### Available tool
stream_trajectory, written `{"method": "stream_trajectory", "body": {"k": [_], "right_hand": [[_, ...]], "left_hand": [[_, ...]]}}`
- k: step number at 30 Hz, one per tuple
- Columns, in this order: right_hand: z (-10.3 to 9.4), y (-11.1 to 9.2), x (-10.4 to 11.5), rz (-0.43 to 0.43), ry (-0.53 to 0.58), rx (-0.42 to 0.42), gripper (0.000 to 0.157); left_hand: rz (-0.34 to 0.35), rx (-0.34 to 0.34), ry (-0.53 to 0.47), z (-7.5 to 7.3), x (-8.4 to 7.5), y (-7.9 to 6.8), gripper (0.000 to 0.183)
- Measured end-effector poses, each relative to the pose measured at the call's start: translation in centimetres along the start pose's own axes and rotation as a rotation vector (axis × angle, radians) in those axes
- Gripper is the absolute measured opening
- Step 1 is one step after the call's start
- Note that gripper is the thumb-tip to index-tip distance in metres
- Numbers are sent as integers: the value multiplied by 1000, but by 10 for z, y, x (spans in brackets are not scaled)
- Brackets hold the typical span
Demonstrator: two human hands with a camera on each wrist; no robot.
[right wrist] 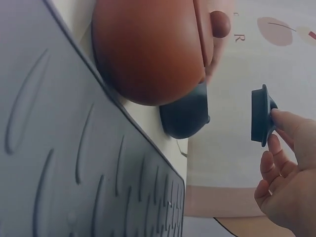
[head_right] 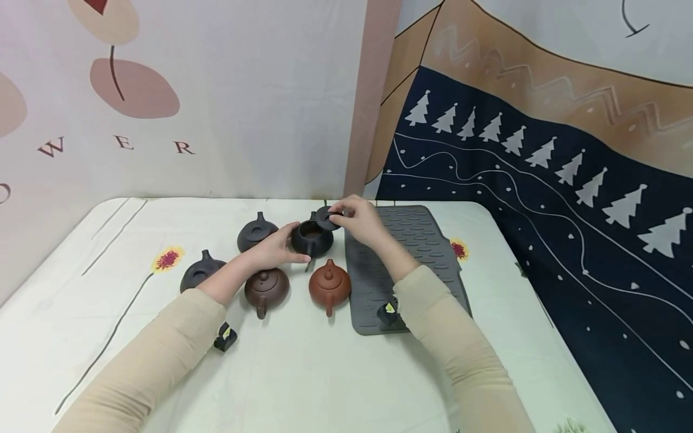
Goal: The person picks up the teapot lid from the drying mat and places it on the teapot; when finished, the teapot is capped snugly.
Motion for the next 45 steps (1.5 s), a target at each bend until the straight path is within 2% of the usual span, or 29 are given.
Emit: {"method": "stream_trajectory", "body": {"k": [8, 21, 29, 37, 45], "right_hand": [[12, 7, -2, -15, 7, 20, 13], [31, 16, -6, 14, -6, 76, 14], [40, 21, -8, 8, -41, 102, 13], [49, 23, -11, 39, -59, 141, 13], [52, 24, -12, 31, -60, 154, 12]], "left_hand": [[-4, 10, -8, 0, 1, -2, 99], [9, 13, -6, 1, -1, -2, 98], [9, 15, 2, 0, 1, 1, 99], [45, 19, -23, 0, -2, 1, 96], [65, 15, -32, -1, -3, 2, 94]]}}
Point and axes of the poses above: each hand's wrist, its own y-axis towards the middle knuckle, its own z-axis out of the palm, x = y × z, the point moved 6 cm from there along y, towards the middle knuckle, and after that the axes turned 9 degrees about -z, right-handed, at the moved point
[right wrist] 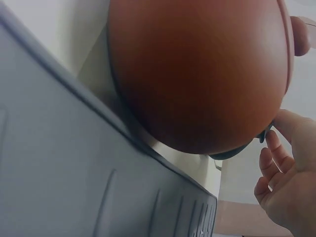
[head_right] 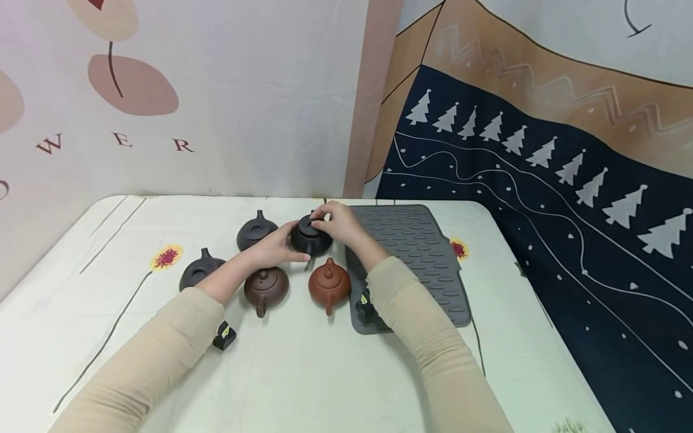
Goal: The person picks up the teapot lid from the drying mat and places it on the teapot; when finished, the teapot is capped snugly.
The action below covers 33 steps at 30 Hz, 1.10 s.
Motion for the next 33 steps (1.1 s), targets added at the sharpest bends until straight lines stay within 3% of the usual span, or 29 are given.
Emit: {"method": "stream_trajectory", "body": {"k": [21, 33], "right_hand": [[5, -2, -7, 33, -1, 28, 14], [-12, -11, -2, 8, -9, -20, 17]], "left_hand": [[-70, -5, 50, 0, 1, -2, 99], [-76, -14, 38, -3, -1, -6, 101]]}}
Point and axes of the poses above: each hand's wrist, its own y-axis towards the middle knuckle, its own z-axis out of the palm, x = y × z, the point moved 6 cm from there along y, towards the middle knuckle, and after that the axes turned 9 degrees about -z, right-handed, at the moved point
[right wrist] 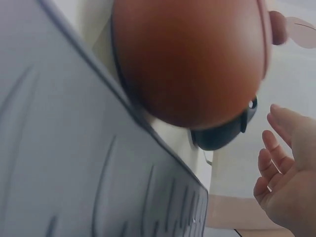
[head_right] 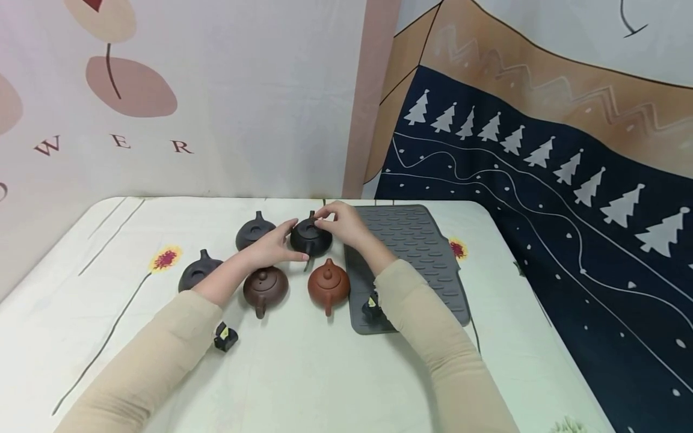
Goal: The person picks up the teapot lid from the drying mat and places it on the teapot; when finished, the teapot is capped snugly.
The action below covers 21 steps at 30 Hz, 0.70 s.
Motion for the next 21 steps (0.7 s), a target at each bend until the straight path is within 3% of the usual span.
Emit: {"method": "stream_trajectory", "body": {"k": [8, 13, 21], "right_hand": [[-26, -18, 1, -43, -29, -41, 18], [-46, -35, -1, -60, -30, -76, 17], [-77, -65, -8, -49, -91, -110, 17]], "left_hand": [[41, -40, 43, -18, -9, -19, 89], [105, -64, 85, -29, -13, -33, 80], [138, -69, 65, -46, -11, -55, 72]]}}
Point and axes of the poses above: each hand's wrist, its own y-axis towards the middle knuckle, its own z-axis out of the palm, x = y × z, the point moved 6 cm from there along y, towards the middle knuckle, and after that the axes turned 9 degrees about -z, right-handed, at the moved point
